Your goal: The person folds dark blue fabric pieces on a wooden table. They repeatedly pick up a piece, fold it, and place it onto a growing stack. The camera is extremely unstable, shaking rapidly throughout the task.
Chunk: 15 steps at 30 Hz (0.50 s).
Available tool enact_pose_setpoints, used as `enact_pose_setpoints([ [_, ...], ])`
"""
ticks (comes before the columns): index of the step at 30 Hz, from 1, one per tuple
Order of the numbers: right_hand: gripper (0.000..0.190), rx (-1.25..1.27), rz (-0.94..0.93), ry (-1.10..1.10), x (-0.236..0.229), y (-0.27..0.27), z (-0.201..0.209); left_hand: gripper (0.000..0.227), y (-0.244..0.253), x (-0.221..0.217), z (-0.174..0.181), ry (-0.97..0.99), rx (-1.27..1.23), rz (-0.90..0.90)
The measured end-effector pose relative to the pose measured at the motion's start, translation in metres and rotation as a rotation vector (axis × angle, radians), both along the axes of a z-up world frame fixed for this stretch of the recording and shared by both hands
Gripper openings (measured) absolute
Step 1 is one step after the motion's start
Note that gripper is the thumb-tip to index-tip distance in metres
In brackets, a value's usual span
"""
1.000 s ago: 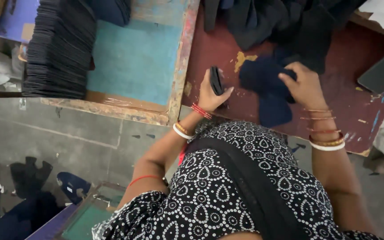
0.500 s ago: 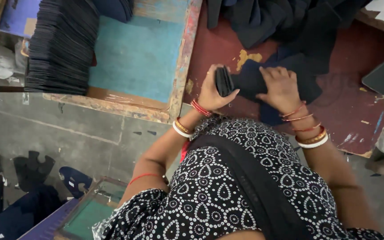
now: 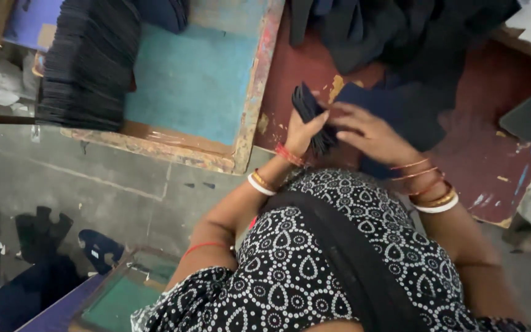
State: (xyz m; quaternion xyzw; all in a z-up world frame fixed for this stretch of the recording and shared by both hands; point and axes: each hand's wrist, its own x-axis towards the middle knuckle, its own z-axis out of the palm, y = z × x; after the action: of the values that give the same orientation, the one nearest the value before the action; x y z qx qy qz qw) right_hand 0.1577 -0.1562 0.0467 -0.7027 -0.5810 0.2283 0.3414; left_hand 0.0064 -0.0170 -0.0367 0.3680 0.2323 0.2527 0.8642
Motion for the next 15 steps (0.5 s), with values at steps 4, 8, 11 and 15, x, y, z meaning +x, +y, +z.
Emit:
enact_pose_setpoints([
  [4,0.074,-0.090,-0.004,-0.419,0.023,-0.019,0.003,0.065,0.017,-0.016,0.044,0.095,0.697,0.104],
  [8,0.084,-0.154,-0.207,-0.566,0.028,-0.031,-0.013,0.070,0.020,-0.013,0.027,0.165,1.064,0.096],
  [11,0.069,-0.053,-0.248,-0.223,0.019,-0.038,-0.022,0.067,0.004,0.000,0.009,0.190,0.690,0.044],
  [15,0.050,0.051,-0.067,0.152,-0.011,-0.026,0.002,0.063,-0.002,0.011,0.018,0.006,-0.079,-0.233],
])
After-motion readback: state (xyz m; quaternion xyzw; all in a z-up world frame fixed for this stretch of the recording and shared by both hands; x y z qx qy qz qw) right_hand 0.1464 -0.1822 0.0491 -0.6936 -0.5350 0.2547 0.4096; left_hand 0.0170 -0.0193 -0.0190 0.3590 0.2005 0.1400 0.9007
